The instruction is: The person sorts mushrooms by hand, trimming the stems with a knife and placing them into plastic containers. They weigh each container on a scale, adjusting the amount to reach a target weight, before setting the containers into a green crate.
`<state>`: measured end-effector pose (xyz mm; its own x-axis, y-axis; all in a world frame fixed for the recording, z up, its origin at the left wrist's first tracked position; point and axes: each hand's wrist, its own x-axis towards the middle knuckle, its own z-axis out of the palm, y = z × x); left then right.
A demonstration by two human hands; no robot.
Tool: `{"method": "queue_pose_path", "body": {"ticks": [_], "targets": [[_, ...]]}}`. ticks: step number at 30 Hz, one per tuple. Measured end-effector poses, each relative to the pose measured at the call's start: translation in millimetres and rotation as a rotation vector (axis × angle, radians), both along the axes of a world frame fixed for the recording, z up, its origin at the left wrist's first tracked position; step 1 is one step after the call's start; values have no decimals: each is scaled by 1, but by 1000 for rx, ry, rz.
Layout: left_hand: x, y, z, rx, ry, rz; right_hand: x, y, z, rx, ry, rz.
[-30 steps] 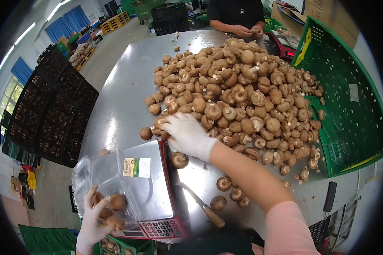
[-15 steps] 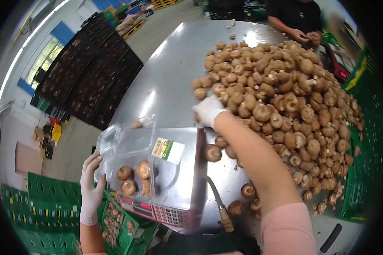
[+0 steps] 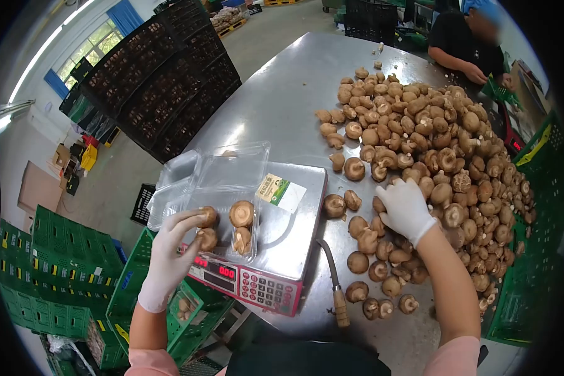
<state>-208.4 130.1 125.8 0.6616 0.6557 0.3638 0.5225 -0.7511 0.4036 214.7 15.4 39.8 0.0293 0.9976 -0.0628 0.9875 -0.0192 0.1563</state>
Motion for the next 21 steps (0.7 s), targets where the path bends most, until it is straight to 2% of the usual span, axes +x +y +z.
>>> {"method": "queue_pose_path", "body": {"ticks": [3, 4, 7, 11, 13, 15, 18, 20, 21], "targets": [[23, 4, 2, -29, 79, -186, 5, -36, 9, 207, 132, 30], [29, 7, -2, -27, 88, -251, 8, -48, 11, 207, 247, -19], [42, 12, -8, -156, 127, -362, 10, -80, 9, 485, 377, -86], [50, 16, -10, -148, 177, -289, -3, -112, 2, 684, 733, -332], [51, 12, -7, -163, 204, -263, -8, -127, -3, 735, 754, -316], [52, 1, -3, -23, 201, -216, -17, -146, -4, 717, 640, -304], [76, -43, 13, 124, 134, -134, -26, -169, -8, 725, 661, -320], [102, -69, 8, 46, 92, -237, -29, -183, -14, 733, 651, -333], [113, -84, 5, 7, 75, -280, -30, -190, -14, 760, 778, -374]]}}
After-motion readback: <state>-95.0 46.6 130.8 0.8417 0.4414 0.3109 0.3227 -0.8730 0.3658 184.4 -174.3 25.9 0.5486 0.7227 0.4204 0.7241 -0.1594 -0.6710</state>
